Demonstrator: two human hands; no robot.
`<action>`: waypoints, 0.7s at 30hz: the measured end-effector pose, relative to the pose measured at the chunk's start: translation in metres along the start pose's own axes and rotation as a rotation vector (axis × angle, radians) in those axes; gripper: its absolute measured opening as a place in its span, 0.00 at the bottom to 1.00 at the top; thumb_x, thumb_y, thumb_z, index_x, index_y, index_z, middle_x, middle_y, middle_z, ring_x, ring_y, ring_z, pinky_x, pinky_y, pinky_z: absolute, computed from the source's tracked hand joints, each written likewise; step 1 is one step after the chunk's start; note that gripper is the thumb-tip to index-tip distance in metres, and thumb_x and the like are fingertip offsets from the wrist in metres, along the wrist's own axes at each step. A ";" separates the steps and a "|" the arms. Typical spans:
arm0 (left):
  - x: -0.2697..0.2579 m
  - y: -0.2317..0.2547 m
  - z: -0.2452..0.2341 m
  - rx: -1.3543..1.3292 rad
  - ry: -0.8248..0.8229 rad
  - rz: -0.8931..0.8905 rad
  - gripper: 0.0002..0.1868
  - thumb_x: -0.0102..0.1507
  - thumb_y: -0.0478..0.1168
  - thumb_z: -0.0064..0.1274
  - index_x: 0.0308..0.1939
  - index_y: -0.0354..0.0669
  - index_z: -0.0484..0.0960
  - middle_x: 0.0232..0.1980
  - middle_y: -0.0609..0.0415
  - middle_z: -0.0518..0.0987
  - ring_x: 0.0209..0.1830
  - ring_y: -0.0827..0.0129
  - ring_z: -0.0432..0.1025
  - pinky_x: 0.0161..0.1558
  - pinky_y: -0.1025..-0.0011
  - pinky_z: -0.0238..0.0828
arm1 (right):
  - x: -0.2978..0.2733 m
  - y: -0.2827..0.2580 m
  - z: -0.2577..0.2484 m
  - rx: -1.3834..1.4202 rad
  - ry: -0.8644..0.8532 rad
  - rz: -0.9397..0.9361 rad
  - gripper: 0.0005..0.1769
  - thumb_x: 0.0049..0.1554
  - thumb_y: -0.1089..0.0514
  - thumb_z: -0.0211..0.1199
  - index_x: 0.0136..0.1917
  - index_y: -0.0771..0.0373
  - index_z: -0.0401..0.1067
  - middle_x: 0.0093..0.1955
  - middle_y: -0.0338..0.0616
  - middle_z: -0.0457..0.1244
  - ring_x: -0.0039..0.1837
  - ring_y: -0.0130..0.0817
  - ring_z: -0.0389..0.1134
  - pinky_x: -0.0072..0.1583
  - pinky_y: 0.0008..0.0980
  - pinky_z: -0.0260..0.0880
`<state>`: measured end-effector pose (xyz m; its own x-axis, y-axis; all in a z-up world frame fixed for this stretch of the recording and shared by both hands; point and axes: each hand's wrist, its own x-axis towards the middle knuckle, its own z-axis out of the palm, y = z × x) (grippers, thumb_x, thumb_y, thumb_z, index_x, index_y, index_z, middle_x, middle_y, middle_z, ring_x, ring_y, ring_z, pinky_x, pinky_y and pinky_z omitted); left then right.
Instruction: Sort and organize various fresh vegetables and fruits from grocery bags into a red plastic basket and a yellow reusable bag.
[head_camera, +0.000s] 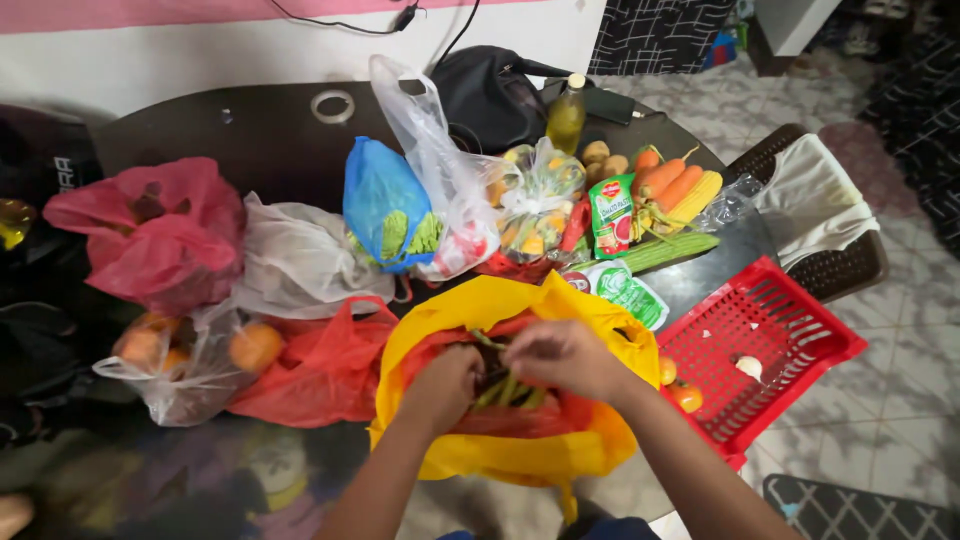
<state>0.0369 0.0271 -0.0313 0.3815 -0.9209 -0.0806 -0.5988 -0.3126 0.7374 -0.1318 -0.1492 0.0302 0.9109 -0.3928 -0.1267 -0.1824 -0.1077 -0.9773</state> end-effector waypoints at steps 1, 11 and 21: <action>-0.001 -0.009 0.002 0.000 -0.004 0.005 0.07 0.62 0.32 0.49 0.43 0.42 0.78 0.46 0.44 0.80 0.51 0.50 0.76 0.52 0.57 0.71 | 0.000 0.007 0.004 0.000 0.006 0.001 0.12 0.54 0.60 0.71 0.51 0.64 0.79 0.50 0.43 0.72 0.52 0.34 0.72 0.56 0.36 0.73; 0.007 -0.033 -0.018 0.197 -0.217 -0.098 0.49 0.45 0.44 0.68 0.68 0.52 0.61 0.65 0.44 0.69 0.63 0.51 0.69 0.61 0.59 0.68 | -0.016 0.026 0.033 -0.618 0.045 0.075 0.47 0.41 0.58 0.74 0.72 0.53 0.62 0.68 0.51 0.63 0.68 0.47 0.66 0.68 0.41 0.67; 0.013 -0.016 -0.032 0.416 -0.295 -0.404 0.49 0.46 0.41 0.68 0.72 0.59 0.67 0.64 0.49 0.80 0.65 0.54 0.74 0.62 0.55 0.72 | -0.001 0.024 0.030 -0.747 -0.101 0.294 0.57 0.36 0.51 0.77 0.76 0.45 0.56 0.76 0.47 0.53 0.77 0.50 0.55 0.75 0.47 0.58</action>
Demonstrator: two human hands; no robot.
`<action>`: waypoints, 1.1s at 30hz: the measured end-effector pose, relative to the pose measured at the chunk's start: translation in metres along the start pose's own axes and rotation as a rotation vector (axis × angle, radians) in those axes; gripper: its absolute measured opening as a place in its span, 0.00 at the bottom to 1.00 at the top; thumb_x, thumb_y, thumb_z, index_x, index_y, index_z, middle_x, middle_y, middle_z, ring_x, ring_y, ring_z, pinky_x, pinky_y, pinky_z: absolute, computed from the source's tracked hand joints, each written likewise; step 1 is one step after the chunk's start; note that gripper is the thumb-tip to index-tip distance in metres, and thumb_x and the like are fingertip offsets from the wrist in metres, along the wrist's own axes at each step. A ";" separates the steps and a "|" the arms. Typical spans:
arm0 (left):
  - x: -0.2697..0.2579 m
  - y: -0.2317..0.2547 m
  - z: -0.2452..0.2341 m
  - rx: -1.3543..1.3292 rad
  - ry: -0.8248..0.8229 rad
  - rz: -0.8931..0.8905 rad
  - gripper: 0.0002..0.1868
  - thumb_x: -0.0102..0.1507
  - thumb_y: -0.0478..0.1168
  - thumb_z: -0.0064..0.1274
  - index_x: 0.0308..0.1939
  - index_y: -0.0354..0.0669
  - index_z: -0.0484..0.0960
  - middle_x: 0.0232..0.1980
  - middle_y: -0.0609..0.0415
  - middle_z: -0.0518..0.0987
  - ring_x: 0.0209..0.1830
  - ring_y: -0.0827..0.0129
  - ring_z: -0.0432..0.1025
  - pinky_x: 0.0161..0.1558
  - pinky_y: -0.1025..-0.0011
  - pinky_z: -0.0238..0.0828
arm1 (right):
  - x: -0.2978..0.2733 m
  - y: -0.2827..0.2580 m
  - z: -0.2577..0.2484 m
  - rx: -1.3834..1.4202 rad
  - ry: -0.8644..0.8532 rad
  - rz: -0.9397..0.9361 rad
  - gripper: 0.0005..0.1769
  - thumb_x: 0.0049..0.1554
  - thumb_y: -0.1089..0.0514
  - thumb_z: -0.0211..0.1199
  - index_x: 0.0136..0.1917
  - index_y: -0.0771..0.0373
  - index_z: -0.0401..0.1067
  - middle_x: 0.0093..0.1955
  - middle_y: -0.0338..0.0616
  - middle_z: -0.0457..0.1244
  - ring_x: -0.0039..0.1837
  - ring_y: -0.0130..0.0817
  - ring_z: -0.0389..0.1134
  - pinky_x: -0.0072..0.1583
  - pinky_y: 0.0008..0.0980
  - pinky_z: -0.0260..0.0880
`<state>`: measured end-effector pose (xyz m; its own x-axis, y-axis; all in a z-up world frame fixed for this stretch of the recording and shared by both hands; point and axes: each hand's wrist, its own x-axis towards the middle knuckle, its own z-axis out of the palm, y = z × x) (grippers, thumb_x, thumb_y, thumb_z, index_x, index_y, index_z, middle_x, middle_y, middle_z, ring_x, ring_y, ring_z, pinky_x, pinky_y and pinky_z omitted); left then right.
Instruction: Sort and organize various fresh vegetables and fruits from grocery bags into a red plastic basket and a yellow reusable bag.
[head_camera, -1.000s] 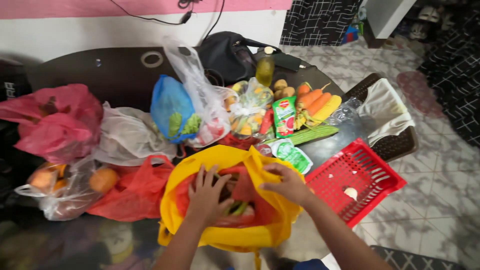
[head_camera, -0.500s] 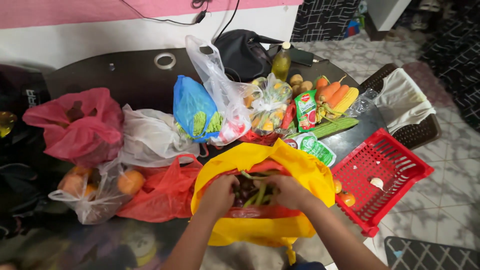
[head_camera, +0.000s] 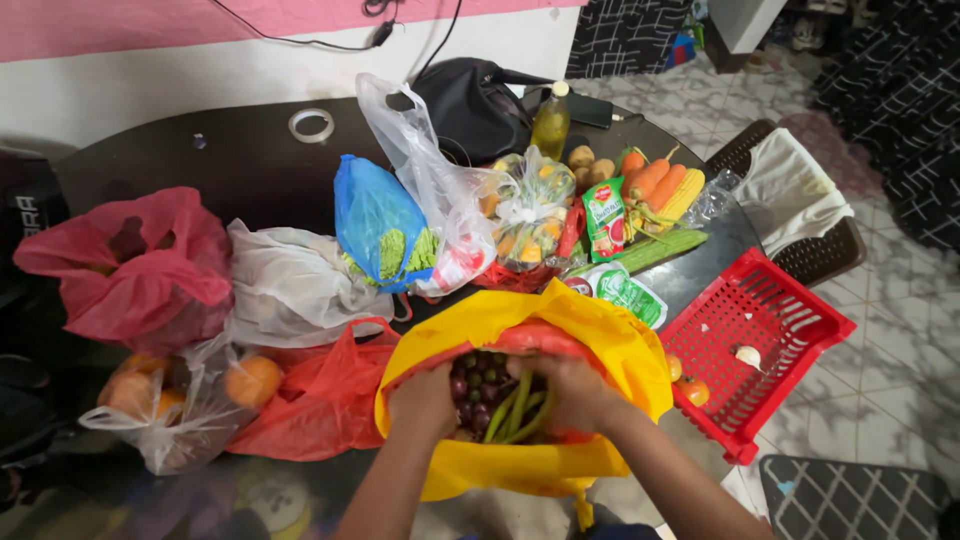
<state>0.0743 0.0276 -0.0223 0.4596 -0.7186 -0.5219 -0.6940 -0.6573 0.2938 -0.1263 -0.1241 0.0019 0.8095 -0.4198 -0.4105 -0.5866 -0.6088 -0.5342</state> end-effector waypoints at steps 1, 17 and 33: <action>-0.013 0.014 -0.014 0.001 -0.003 -0.001 0.49 0.46 0.41 0.68 0.72 0.59 0.67 0.64 0.49 0.80 0.65 0.54 0.74 0.62 0.55 0.72 | 0.009 0.012 0.007 0.002 -0.002 0.001 0.57 0.36 0.51 0.77 0.76 0.45 0.56 0.76 0.47 0.53 0.77 0.50 0.55 0.75 0.47 0.58; 0.008 0.004 0.016 0.209 -0.397 0.269 0.23 0.55 0.44 0.64 0.54 0.47 0.85 0.56 0.47 0.82 0.60 0.54 0.74 0.63 0.62 0.67 | 0.038 -0.005 0.029 -0.195 0.029 -0.345 0.25 0.42 0.59 0.72 0.56 0.51 0.76 0.58 0.40 0.67 0.66 0.42 0.64 0.63 0.47 0.67; 0.007 0.070 -0.049 -0.592 -0.048 0.378 0.31 0.61 0.30 0.46 0.68 0.55 0.68 0.45 0.48 0.89 0.49 0.65 0.83 0.55 0.67 0.71 | 0.043 0.032 -0.064 1.156 0.292 -0.110 0.17 0.56 0.62 0.62 0.59 0.66 0.69 0.49 0.44 0.68 0.52 0.36 0.71 0.55 0.36 0.72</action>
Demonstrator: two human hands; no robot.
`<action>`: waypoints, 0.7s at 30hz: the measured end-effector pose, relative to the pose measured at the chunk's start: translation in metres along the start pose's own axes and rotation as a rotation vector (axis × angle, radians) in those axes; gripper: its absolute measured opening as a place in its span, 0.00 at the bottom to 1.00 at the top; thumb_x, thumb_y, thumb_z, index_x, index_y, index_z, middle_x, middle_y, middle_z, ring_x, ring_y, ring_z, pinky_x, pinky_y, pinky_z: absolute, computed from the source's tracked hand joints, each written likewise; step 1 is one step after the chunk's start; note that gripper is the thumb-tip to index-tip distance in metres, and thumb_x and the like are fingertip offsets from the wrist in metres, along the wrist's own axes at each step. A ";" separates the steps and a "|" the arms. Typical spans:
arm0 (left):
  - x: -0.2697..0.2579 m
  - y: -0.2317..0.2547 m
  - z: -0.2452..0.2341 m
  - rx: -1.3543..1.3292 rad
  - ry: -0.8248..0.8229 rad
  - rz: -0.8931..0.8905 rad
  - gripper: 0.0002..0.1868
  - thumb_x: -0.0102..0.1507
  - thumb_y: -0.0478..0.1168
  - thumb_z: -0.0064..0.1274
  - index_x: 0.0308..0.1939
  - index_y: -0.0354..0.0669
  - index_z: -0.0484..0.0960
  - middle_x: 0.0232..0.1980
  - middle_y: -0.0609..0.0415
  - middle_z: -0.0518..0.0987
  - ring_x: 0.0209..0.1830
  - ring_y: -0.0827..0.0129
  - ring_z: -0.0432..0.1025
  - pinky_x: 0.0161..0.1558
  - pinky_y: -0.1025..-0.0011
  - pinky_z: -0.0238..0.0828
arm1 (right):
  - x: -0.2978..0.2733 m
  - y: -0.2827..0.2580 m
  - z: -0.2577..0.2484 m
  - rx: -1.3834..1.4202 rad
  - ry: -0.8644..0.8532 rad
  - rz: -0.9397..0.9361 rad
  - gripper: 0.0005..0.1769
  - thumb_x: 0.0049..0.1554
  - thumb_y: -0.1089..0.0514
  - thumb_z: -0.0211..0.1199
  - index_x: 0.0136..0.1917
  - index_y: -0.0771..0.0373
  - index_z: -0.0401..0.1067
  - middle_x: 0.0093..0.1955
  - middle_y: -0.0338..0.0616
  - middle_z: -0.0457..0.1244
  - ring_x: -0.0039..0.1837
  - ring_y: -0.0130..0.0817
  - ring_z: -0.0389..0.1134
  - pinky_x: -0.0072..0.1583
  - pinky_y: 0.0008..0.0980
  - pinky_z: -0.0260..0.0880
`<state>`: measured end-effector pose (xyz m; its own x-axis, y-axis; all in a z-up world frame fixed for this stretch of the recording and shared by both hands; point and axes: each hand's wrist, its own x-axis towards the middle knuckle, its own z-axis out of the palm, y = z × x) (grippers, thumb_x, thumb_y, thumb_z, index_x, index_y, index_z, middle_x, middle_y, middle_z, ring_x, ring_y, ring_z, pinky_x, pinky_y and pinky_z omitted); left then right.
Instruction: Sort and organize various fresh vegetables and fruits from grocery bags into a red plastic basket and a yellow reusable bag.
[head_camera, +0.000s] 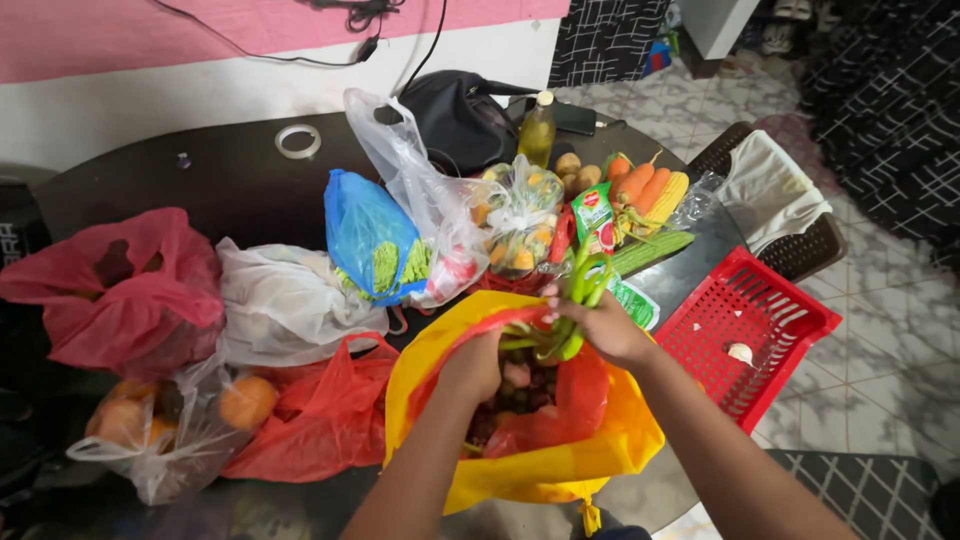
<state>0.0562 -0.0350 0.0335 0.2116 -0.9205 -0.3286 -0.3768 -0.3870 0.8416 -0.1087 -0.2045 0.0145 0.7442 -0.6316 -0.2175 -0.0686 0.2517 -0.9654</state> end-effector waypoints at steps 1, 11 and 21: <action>0.007 -0.003 0.001 0.002 -0.002 0.004 0.31 0.61 0.30 0.46 0.68 0.55 0.68 0.45 0.48 0.89 0.49 0.65 0.83 0.55 0.67 0.71 | 0.001 0.002 -0.001 -0.001 0.004 -0.003 0.17 0.56 0.62 0.62 0.59 0.66 0.69 0.49 0.44 0.68 0.52 0.36 0.71 0.55 0.36 0.72; 0.075 -0.084 0.062 0.447 0.284 0.220 0.44 0.45 0.46 0.71 0.62 0.41 0.68 0.65 0.36 0.69 0.66 0.42 0.64 0.64 0.53 0.62 | 0.004 0.004 0.010 -0.282 0.215 -0.208 0.12 0.58 0.61 0.65 0.55 0.64 0.72 0.43 0.40 0.66 0.45 0.29 0.69 0.48 0.33 0.71; 0.107 -0.087 0.068 0.713 0.140 -0.098 0.42 0.49 0.46 0.69 0.66 0.49 0.68 0.70 0.42 0.68 0.68 0.49 0.67 0.61 0.55 0.69 | -0.002 0.004 -0.006 -0.161 0.379 -0.186 0.14 0.58 0.60 0.65 0.57 0.64 0.72 0.41 0.42 0.67 0.44 0.31 0.69 0.47 0.33 0.71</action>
